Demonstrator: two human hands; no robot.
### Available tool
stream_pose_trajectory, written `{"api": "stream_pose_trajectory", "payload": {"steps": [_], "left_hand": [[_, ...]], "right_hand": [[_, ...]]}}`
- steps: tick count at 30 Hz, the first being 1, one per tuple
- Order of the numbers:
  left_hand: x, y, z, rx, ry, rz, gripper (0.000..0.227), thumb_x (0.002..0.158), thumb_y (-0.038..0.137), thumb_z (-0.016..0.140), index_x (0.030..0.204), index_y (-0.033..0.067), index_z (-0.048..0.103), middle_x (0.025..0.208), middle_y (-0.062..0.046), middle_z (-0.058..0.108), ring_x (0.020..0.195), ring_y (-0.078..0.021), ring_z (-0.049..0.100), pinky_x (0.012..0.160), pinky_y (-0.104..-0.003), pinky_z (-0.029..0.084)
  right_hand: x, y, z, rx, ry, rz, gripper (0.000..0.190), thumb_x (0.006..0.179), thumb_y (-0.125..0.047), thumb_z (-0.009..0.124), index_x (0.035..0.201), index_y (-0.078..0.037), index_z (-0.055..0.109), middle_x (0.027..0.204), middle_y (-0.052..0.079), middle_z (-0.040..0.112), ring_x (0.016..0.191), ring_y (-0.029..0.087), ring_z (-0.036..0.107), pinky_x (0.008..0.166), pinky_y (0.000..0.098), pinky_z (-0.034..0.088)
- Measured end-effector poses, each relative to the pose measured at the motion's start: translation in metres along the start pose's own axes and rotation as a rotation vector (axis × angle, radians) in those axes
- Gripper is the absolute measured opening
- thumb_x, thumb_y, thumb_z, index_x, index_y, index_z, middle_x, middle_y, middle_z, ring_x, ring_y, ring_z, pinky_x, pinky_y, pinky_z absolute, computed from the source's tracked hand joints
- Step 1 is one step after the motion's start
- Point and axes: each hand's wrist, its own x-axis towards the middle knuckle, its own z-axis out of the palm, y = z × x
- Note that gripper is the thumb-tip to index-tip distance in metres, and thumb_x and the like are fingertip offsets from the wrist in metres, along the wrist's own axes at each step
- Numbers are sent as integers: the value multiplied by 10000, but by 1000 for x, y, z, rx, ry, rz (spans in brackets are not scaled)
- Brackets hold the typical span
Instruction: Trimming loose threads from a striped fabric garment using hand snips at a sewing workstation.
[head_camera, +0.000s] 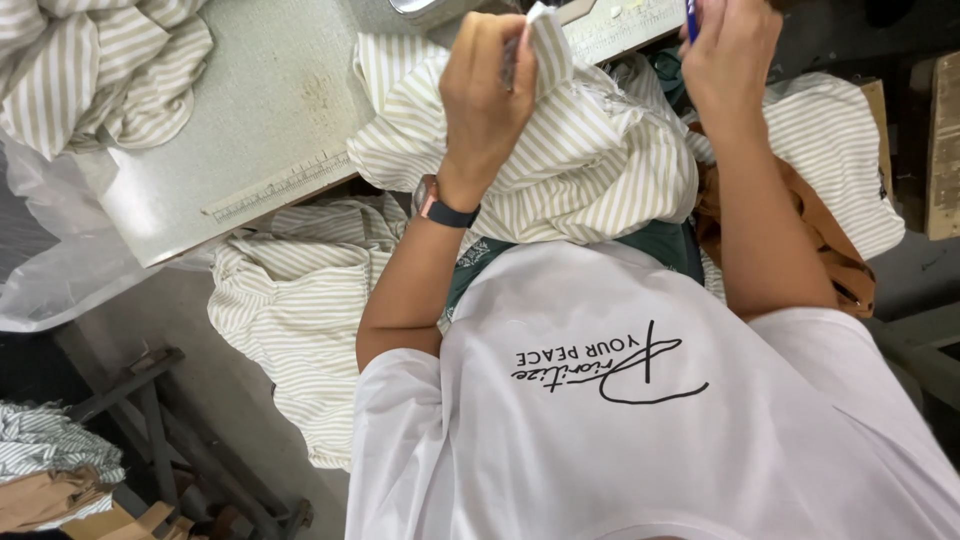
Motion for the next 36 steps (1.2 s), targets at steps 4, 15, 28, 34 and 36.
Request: {"api": "stream_pose_trajectory", "payload": {"steps": [4,15,28,34,36], "left_hand": [[-9,23,10,-20,-43,134,61,1042,54,527,1017,22,572,859,-89,532,730,-248,535,657,-354,468],[-41,15,33,170,-88,405,75,1041,-9,526,1076,-29,590,814,-82,561,631,-198,478,546,-330,429],[-64,18,43,297,-139,593,87,1036,32,578,1043,-34,634,792,-25,521,663,-141,493,534,-277,445],[-70,16,45,320,-159,599,50,1004,-13,620,1039,-47,631,805,-33,532,659,-138,476,532,-264,456],[-70,16,46,328,-157,594,47,1005,-7,621,1037,-40,631,788,-24,520,650,-132,467,525,-261,451]], "right_hand": [[-17,-88,-59,1149,-264,641,297,1169,-333,443,1047,-68,500,766,68,538,585,146,516,532,293,409],[-4,-131,-91,1616,-580,1303,398,988,-473,595,996,-75,609,633,-15,430,432,47,339,335,169,233],[-8,-129,-80,1436,-597,1476,406,969,-489,625,919,-86,626,609,-6,477,399,37,350,327,156,230],[-10,-134,-74,1322,-610,1443,386,999,-484,596,906,-110,612,621,-7,472,411,48,346,333,175,218],[-13,-135,-69,1307,-592,1433,377,1009,-475,595,878,-122,605,614,-8,474,407,50,348,326,177,215]]}}
